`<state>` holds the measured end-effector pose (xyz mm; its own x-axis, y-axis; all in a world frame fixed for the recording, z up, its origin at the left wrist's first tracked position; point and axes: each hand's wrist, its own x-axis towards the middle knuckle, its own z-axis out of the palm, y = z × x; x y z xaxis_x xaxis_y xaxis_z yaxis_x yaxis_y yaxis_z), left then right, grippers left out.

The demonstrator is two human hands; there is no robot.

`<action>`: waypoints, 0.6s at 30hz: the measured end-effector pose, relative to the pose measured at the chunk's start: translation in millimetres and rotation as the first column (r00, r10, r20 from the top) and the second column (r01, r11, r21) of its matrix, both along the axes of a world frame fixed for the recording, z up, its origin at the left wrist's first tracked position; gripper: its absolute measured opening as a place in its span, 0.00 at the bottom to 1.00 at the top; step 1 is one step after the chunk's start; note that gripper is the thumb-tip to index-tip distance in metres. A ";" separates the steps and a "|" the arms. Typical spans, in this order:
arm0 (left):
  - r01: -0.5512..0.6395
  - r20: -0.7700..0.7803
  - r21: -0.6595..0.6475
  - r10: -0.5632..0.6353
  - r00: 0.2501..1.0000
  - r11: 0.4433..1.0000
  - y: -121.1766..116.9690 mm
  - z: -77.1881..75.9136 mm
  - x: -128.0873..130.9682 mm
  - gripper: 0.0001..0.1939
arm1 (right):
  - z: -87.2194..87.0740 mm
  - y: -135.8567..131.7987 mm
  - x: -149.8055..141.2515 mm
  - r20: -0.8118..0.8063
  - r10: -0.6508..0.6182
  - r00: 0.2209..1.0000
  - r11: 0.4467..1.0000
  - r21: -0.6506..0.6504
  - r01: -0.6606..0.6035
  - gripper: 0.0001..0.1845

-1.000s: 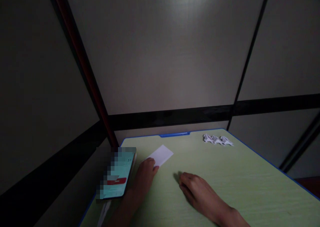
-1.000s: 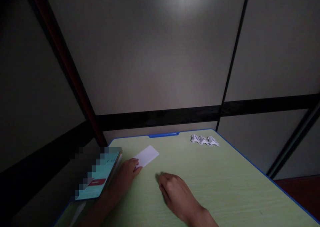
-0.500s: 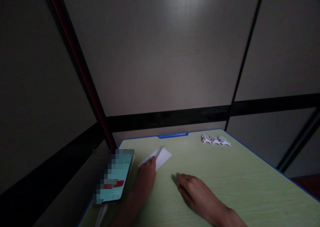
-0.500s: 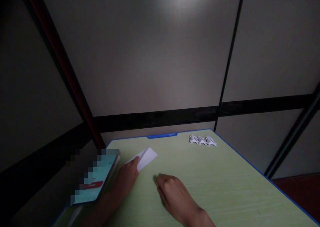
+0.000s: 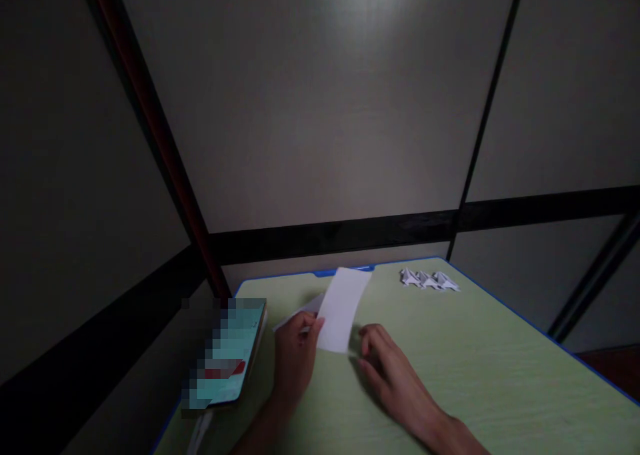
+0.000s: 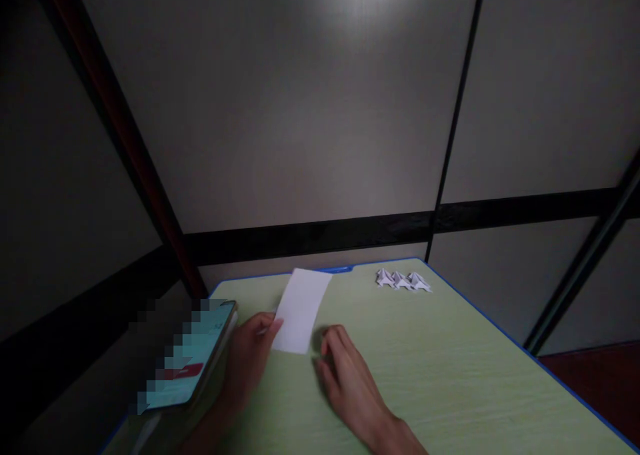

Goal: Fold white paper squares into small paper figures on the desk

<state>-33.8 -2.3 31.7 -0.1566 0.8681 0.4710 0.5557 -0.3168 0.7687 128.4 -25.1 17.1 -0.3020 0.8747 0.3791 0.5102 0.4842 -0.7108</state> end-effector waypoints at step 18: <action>0.453 0.797 -0.150 -0.163 0.581 0.879 -4.8 -30.5 23.1 0.09 | 11.3 -3.9 -2.5 -0.360 0.096 0.928 0.989 -0.070 -0.130 0.07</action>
<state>-10.6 -7.1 1.2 -0.0168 0.9997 0.0203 -0.3405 -0.0248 0.9399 125.9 -29.0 28.3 -0.2612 0.8783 0.4004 0.1622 0.4489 -0.8787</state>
